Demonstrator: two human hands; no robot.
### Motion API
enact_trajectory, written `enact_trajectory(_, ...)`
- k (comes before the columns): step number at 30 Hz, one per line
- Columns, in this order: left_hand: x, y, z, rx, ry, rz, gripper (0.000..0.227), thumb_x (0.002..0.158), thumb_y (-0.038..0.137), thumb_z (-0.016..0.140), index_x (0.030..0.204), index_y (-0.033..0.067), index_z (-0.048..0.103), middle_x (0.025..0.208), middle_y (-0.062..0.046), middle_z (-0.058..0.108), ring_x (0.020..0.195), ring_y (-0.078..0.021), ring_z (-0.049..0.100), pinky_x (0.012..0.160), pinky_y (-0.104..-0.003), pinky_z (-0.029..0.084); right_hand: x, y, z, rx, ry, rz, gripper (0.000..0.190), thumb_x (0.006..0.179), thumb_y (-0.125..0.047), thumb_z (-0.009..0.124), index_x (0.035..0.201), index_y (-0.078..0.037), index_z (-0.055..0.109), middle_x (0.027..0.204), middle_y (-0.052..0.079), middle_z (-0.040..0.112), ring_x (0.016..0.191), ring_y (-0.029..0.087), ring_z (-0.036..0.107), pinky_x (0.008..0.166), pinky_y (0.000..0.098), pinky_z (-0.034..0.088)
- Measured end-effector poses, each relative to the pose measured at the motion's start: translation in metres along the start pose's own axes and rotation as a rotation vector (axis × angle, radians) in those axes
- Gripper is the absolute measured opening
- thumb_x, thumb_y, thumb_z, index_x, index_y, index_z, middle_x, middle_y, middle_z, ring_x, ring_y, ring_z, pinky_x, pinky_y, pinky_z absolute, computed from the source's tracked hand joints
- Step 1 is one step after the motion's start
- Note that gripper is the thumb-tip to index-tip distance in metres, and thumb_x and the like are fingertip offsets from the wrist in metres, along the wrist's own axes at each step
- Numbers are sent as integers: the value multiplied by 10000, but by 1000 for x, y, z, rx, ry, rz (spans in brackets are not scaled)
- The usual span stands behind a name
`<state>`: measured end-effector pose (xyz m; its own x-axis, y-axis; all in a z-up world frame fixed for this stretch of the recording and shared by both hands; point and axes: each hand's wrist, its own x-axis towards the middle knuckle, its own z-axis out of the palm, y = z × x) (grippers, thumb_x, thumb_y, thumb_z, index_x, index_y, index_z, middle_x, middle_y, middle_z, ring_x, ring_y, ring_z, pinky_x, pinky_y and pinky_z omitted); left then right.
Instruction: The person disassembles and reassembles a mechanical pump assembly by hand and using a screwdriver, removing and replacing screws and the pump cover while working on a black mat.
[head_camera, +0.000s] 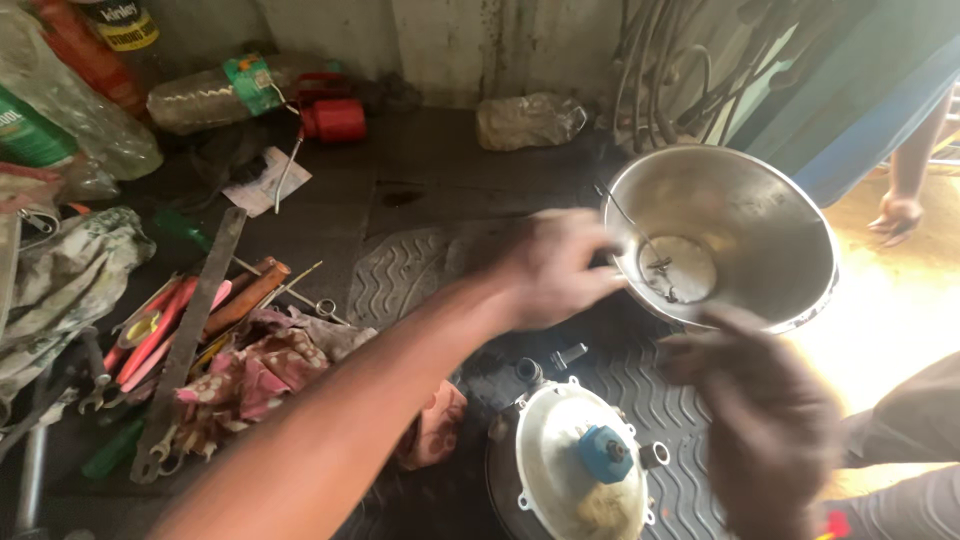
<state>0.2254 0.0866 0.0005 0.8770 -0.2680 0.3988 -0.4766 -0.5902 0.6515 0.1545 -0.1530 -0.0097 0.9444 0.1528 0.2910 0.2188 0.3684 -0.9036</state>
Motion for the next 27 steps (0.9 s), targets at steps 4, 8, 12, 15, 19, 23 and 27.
enact_trajectory(4, -98, 20, -24, -166, 157, -277, 520, 901, 387, 674, 1283, 33, 670, 1314, -159, 686, 1246, -290, 652, 1059, -388, 496, -18, 9, 40, -323, -94, 71, 413, 877, 102, 667, 1288, 78, 641, 1009, 154, 777, 935, 194, 758, 828, 301, 617)
enact_trajectory(8, -164, 58, 1, -526, 236, -522, 843, 842, 394, 781, 1511, 23, 427, 1530, -182, 525, 1431, -305, 503, 1176, -398, 385, -22, 13, 62, -534, -82, 172, 382, 870, 66, 686, 1252, 55, 680, 974, 142, 802, 875, 158, 743, 745, 266, 581)
enact_trajectory(12, -186, 84, 26, -497, 112, -694, 1001, 791, 353, 838, 1608, 77, 329, 1590, -170, 423, 1490, -319, 376, 1212, -430, 287, -25, 16, 69, -490, -122, 133, 339, 903, 34, 664, 1241, 54, 666, 1004, 126, 776, 927, 135, 748, 805, 255, 609)
enact_trajectory(15, -185, 88, 40, -473, 213, -585, 1078, 770, 360, 861, 1613, 35, 274, 1602, -191, 408, 1526, -337, 344, 1226, -452, 277, -27, 16, 69, -535, -115, 117, 333, 909, 32, 679, 1242, 53, 673, 985, 126, 769, 896, 132, 733, 780, 249, 590)
enact_trajectory(19, -188, 86, 41, -592, 211, -582, 1093, 752, 335, 877, 1612, 31, 274, 1620, -187, 406, 1546, -321, 336, 1234, -445, 282, -29, 13, 67, -625, -78, 155, 335, 881, 39, 707, 1216, 51, 685, 944, 136, 785, 851, 148, 729, 750, 267, 576)
enact_trajectory(23, -187, 89, 39, -595, 225, -572, 1090, 729, 319, 893, 1595, 12, 307, 1598, -190, 439, 1536, -314, 375, 1238, -443, 300, -29, 15, 66, -400, -11, 147, 319, 903, 45, 667, 1221, 63, 651, 974, 136, 764, 888, 153, 740, 803, 280, 615)
enact_trajectory(27, -188, 92, 37, -586, 215, -571, 1087, 728, 291, 889, 1606, 15, 311, 1590, -189, 442, 1525, -316, 373, 1222, -437, 306, -31, 16, 65, -418, 2, 134, 322, 899, 44, 674, 1220, 58, 649, 976, 135, 762, 891, 155, 735, 796, 280, 610)
